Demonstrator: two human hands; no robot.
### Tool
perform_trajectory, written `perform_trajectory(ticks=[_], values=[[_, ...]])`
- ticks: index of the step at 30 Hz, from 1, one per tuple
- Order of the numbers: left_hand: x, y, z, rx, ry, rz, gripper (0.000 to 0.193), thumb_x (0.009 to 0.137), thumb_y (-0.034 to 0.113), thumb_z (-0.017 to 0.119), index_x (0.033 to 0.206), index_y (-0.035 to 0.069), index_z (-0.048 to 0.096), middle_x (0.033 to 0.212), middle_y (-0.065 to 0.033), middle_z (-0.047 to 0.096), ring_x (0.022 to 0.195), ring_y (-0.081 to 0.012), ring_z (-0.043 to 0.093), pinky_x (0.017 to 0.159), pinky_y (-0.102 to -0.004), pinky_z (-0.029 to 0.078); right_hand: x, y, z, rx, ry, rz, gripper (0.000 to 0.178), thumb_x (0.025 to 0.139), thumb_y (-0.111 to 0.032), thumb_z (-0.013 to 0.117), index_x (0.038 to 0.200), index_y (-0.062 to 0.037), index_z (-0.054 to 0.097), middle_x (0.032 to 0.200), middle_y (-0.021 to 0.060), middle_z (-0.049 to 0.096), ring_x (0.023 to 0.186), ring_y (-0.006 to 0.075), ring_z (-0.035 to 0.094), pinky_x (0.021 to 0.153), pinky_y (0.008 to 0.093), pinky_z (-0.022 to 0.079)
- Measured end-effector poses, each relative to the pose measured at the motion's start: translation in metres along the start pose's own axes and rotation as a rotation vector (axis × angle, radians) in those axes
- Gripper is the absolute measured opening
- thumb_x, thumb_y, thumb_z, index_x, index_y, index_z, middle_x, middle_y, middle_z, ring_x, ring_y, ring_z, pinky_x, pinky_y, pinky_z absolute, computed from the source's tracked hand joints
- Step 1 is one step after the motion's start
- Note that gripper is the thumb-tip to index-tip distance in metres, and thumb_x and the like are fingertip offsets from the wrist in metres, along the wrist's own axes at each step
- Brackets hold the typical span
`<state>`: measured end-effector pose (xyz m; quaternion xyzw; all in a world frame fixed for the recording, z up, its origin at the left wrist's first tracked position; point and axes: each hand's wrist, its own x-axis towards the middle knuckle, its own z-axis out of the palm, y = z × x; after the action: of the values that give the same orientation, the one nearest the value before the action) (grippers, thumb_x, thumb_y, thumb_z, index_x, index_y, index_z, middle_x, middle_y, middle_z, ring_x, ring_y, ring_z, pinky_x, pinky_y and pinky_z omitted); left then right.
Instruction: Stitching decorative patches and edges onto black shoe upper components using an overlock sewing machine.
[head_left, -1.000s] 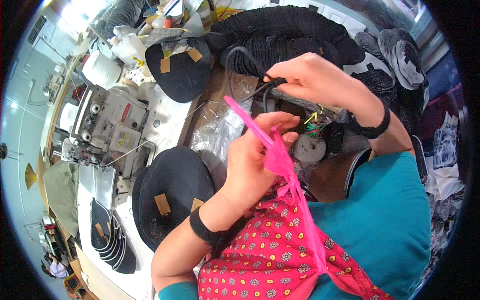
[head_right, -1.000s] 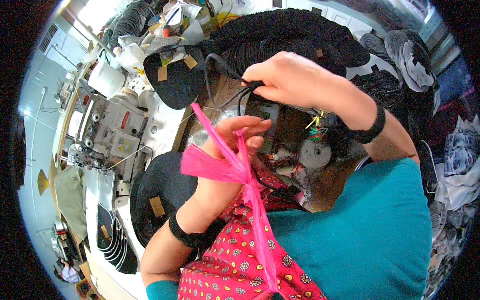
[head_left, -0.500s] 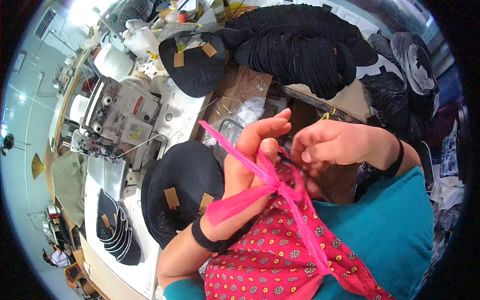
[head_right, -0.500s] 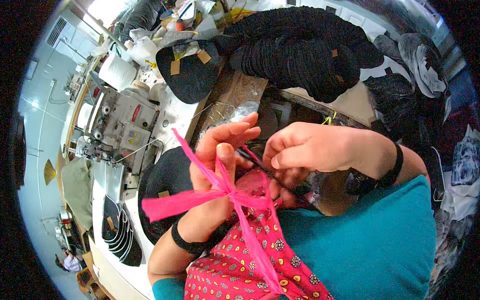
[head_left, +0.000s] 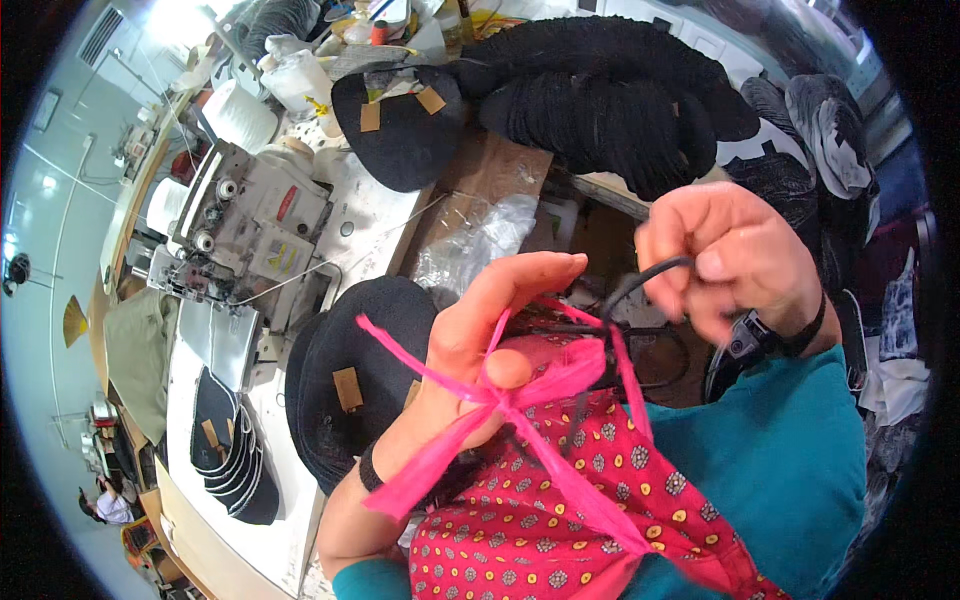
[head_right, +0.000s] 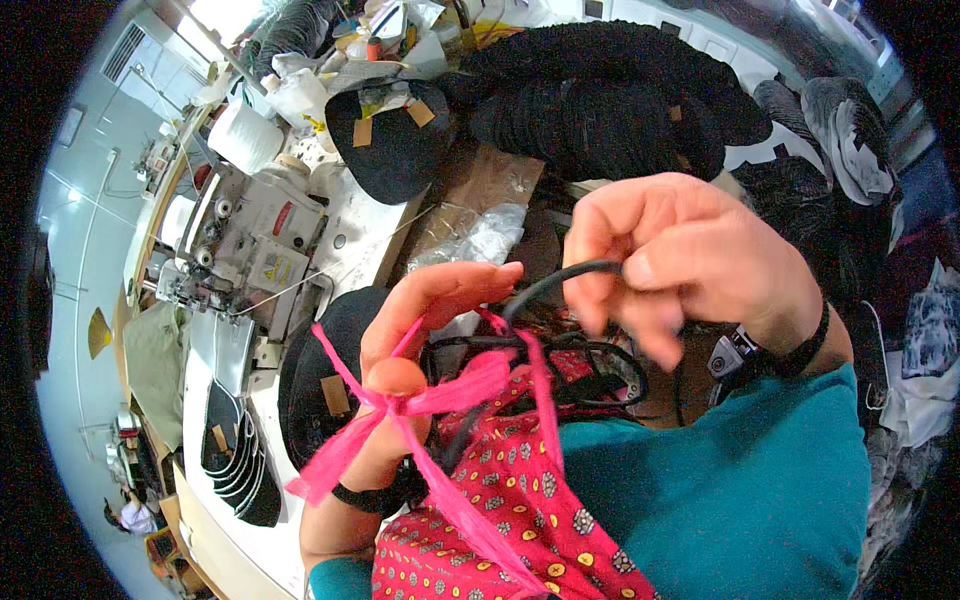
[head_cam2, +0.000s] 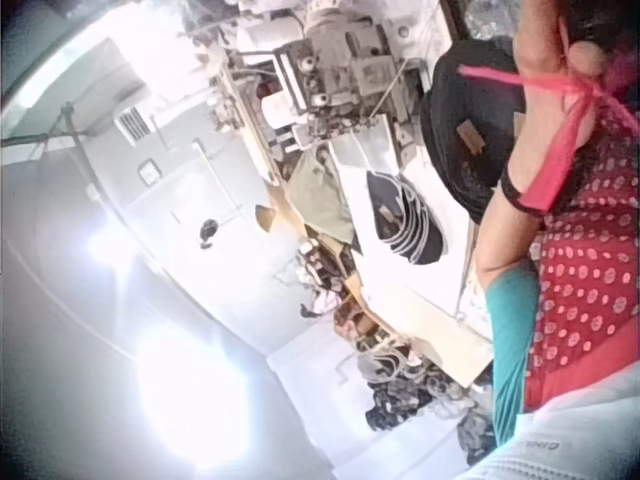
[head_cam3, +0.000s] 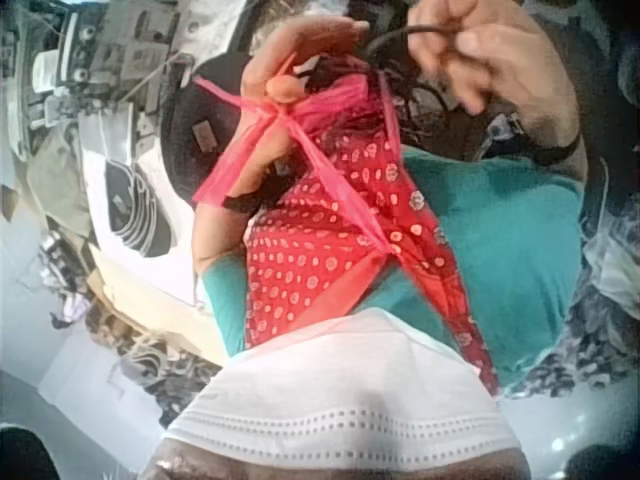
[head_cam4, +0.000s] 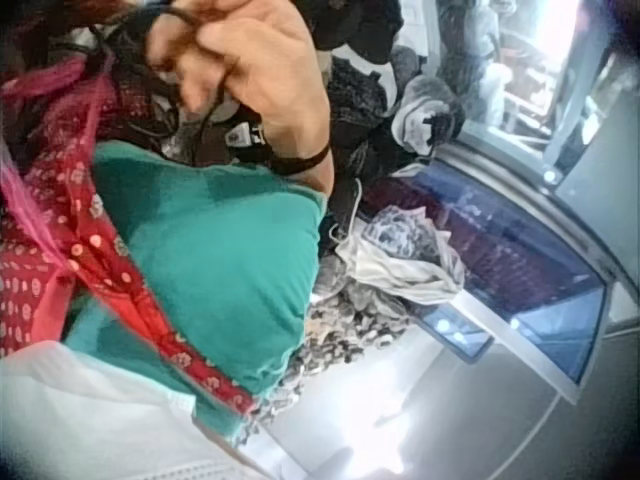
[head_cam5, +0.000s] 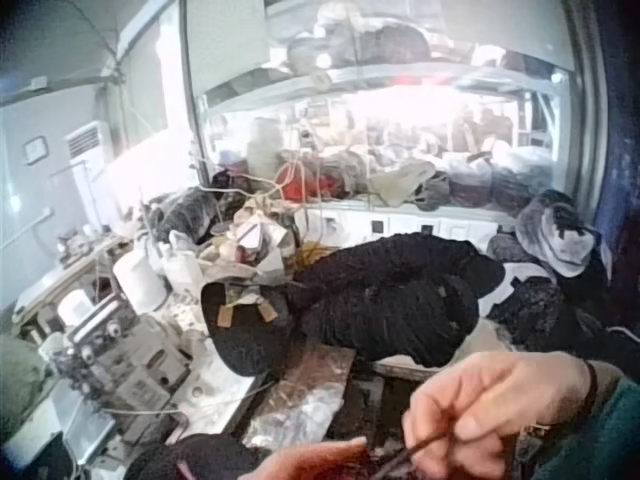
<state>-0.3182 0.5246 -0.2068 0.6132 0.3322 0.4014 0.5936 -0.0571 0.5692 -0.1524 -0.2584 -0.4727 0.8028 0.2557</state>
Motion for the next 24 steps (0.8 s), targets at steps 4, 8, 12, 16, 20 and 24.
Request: perform_trajectory(ticks=[4,8,12,16,20,24], values=[[-0.009,0.001,0.002,-0.272,0.005,-0.110,0.116,0.069,0.079,0.063,0.147,-0.001,0.031,0.145,-0.0202,0.046,0.131,-0.0279,0.047,0.109,-0.0399,0.039,0.002,0.015,-0.030,0.121,-0.164,-0.076,0.024,0.097,-0.016,0.056,0.097,0.0076,0.059,0.066,0.0056,0.057,0.045,0.0046,0.042,0.041,0.0205,0.028],[-0.017,0.007,0.013,-0.477,0.010,-0.152,0.141,0.053,0.071,0.081,0.156,0.008,0.008,0.153,-0.0205,0.034,0.135,-0.0310,0.042,0.111,-0.0442,0.037,0.003,0.003,-0.016,-0.471,-0.117,-0.014,0.026,0.100,-0.023,0.058,0.097,0.0021,0.061,0.063,-0.0028,0.054,0.047,0.0024,0.039,0.045,0.0196,0.026],[-0.018,0.016,0.023,-0.652,0.024,-0.135,0.158,0.043,0.063,0.086,0.155,0.011,-0.013,0.154,-0.0239,0.030,0.138,-0.0344,0.039,0.113,-0.0477,0.035,0.012,0.012,0.001,-0.187,-0.016,-0.279,0.031,0.105,-0.030,0.047,0.100,-0.0001,0.057,0.071,0.0087,0.064,0.048,0.0057,0.046,0.044,0.0201,0.030],[-0.019,0.011,0.024,-0.739,0.034,-0.031,0.155,0.045,0.070,0.081,0.154,0.022,-0.018,0.154,-0.0295,0.028,0.138,-0.0376,0.039,0.112,-0.0504,0.036,0.021,0.014,0.017,-0.047,-0.033,-0.242,0.038,0.103,-0.038,0.048,0.098,0.0004,0.047,0.070,0.0166,0.067,0.040,0.0097,0.046,0.040,0.0208,0.030],[-0.027,0.001,0.008,-0.543,0.199,0.352,0.150,0.048,0.084,0.068,0.155,0.013,-0.010,0.152,-0.0312,0.030,0.142,-0.0414,0.032,0.117,-0.0483,0.026,0.019,0.012,-0.002,0.169,-0.032,-0.251,0.025,0.104,-0.028,0.038,0.102,-0.0073,0.052,0.096,0.0286,0.068,0.049,0.0188,0.054,0.046,0.0266,0.042],[-0.024,0.010,0.020,-0.561,0.154,0.373,0.146,0.051,0.077,0.074,0.155,0.005,0.002,0.152,-0.0272,0.033,0.142,-0.0389,0.033,0.117,-0.0472,0.026,0.026,0.033,-0.005,0.508,-0.065,-0.388,0.022,0.095,-0.030,0.042,0.087,-0.0109,0.050,0.095,0.0245,0.068,0.068,0.0314,0.064,0.061,0.0382,0.053]])
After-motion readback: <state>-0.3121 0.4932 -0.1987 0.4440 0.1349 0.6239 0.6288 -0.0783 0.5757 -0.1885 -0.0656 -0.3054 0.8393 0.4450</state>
